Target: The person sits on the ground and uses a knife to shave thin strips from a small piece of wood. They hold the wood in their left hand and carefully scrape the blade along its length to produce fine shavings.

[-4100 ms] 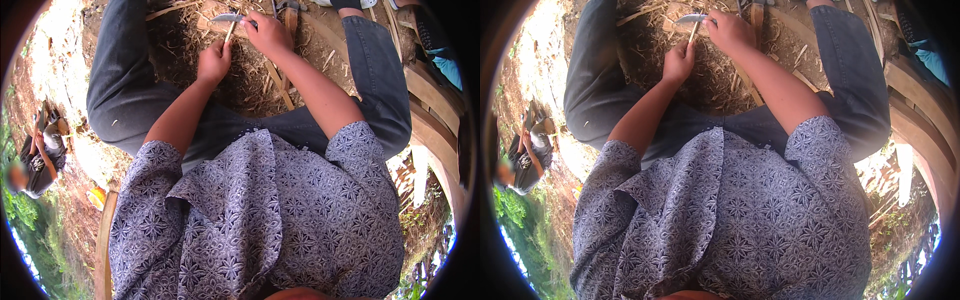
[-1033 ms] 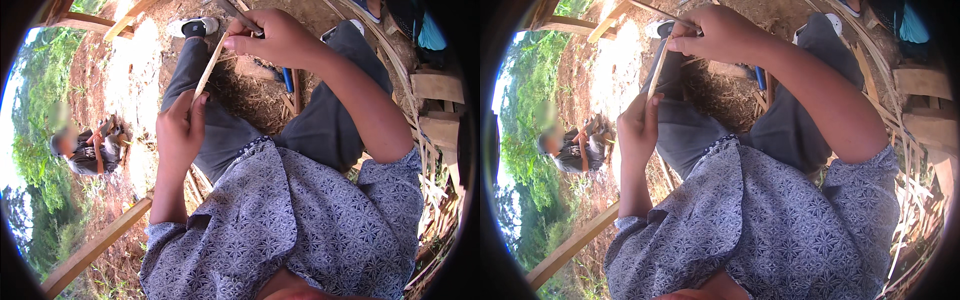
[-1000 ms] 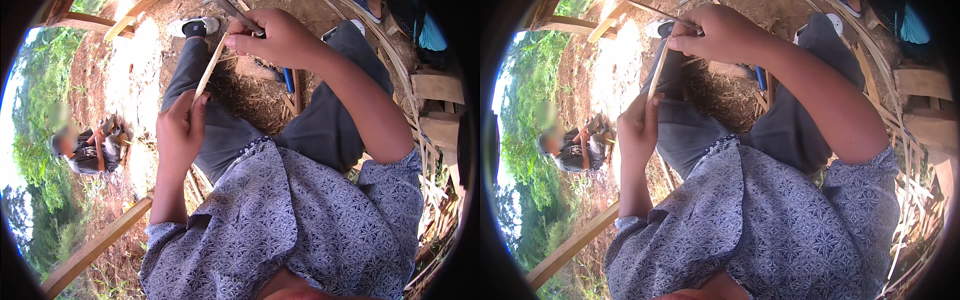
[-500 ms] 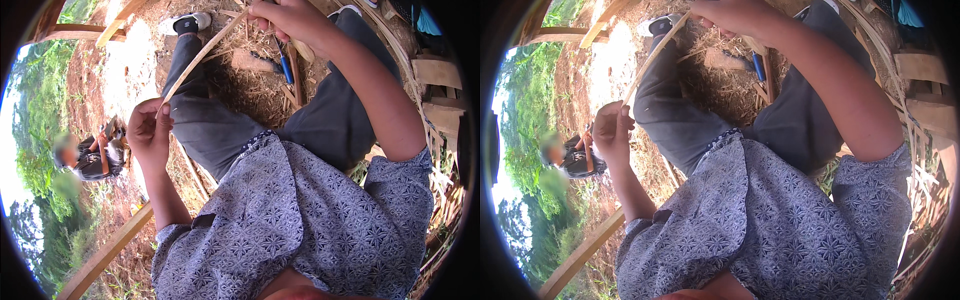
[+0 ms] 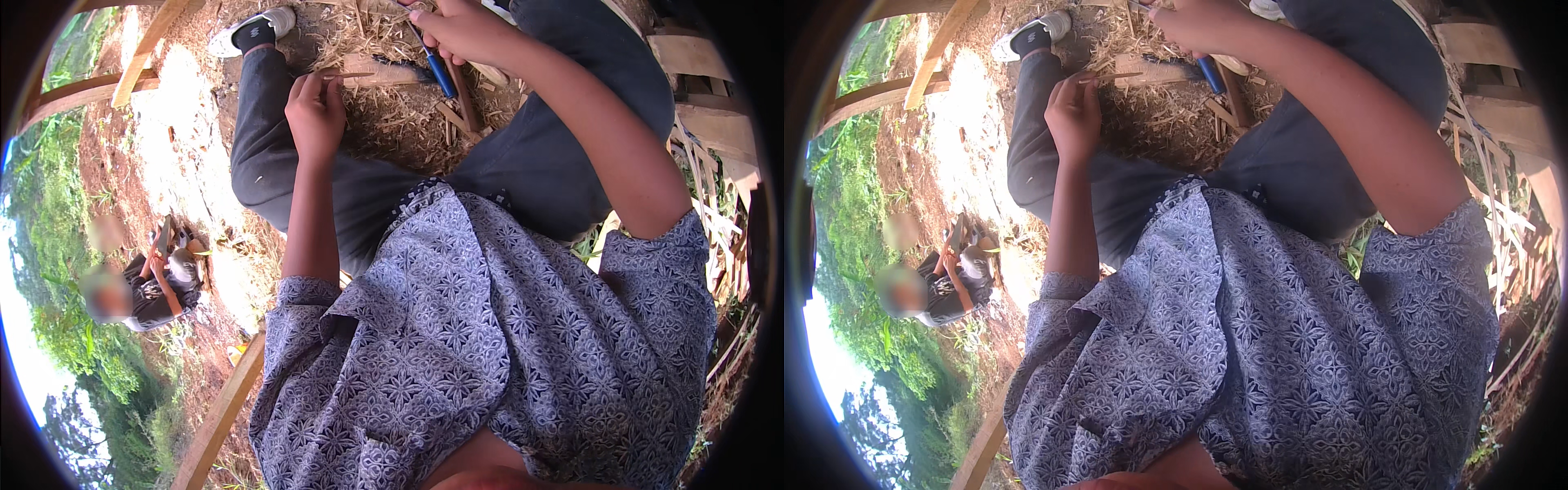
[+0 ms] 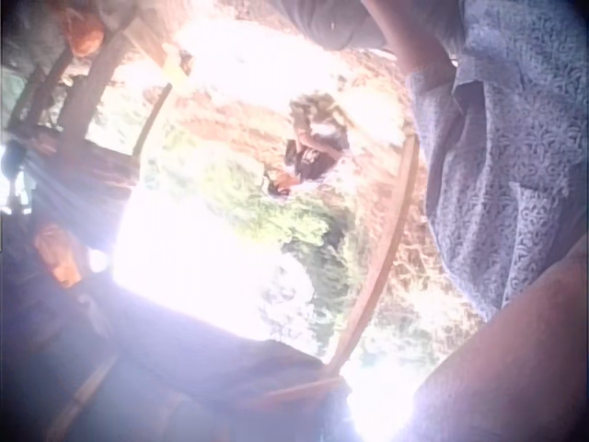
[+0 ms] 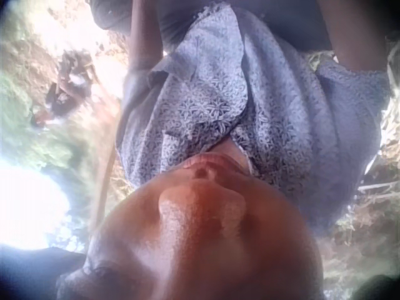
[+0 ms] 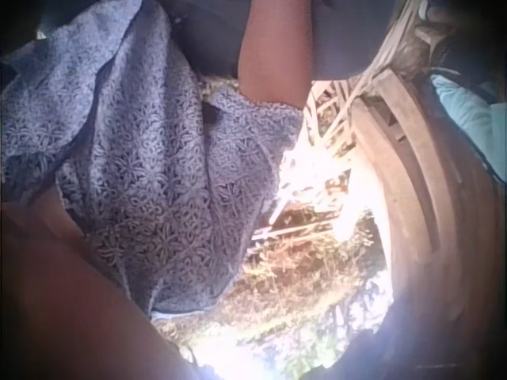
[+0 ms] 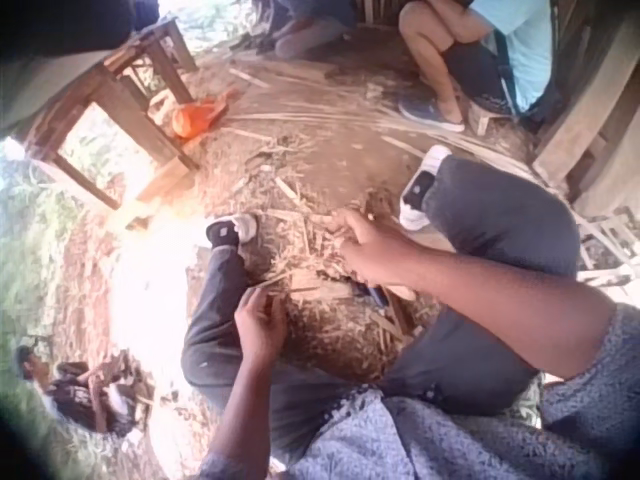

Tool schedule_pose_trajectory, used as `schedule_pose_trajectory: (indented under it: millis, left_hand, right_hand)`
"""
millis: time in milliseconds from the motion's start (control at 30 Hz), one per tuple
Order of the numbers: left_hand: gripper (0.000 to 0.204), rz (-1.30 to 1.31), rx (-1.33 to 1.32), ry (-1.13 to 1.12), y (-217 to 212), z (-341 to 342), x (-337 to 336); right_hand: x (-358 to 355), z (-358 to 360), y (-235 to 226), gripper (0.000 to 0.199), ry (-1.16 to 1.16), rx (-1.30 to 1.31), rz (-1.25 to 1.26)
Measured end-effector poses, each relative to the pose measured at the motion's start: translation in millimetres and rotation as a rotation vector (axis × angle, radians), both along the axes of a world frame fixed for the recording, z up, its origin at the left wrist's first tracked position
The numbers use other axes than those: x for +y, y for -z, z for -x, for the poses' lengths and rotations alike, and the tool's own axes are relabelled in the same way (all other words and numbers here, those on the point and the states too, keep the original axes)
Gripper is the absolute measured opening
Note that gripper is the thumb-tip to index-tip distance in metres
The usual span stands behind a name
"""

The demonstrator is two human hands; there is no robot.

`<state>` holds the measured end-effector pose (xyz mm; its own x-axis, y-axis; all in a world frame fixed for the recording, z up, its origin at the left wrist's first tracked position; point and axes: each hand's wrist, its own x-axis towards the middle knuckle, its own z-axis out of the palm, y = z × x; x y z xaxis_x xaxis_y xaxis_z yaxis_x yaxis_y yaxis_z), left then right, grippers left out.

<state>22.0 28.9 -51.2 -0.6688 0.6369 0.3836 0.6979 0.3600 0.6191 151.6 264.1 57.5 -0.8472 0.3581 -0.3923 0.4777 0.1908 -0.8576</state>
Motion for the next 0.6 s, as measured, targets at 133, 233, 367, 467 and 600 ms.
schedule_pose_trajectory:
  millis: [133,233,367,467,600]
  left_hand:
    - [0.007,-0.001,-0.069,-0.031,10,-8,15]
    - [0.008,0.076,-0.002,-0.057,10,-6,14]
    - [0.018,0.346,0.076,-0.064,-10,-1,4]
    - [0.024,0.540,0.115,-0.096,-22,-6,-1]
    - [0.023,0.576,0.061,-0.040,-38,-16,-5]
  right_hand:
    - [-10,-9,70,0.037,0.114,-0.047,0.006]
    - [-26,-13,112,0.039,0.193,-0.114,0.152]
    - [-52,-16,162,0.029,0.183,-0.177,0.195]
    - [-64,-12,171,0.024,0.117,-0.156,0.212]
    - [-80,-8,165,0.024,0.073,-0.087,0.183]
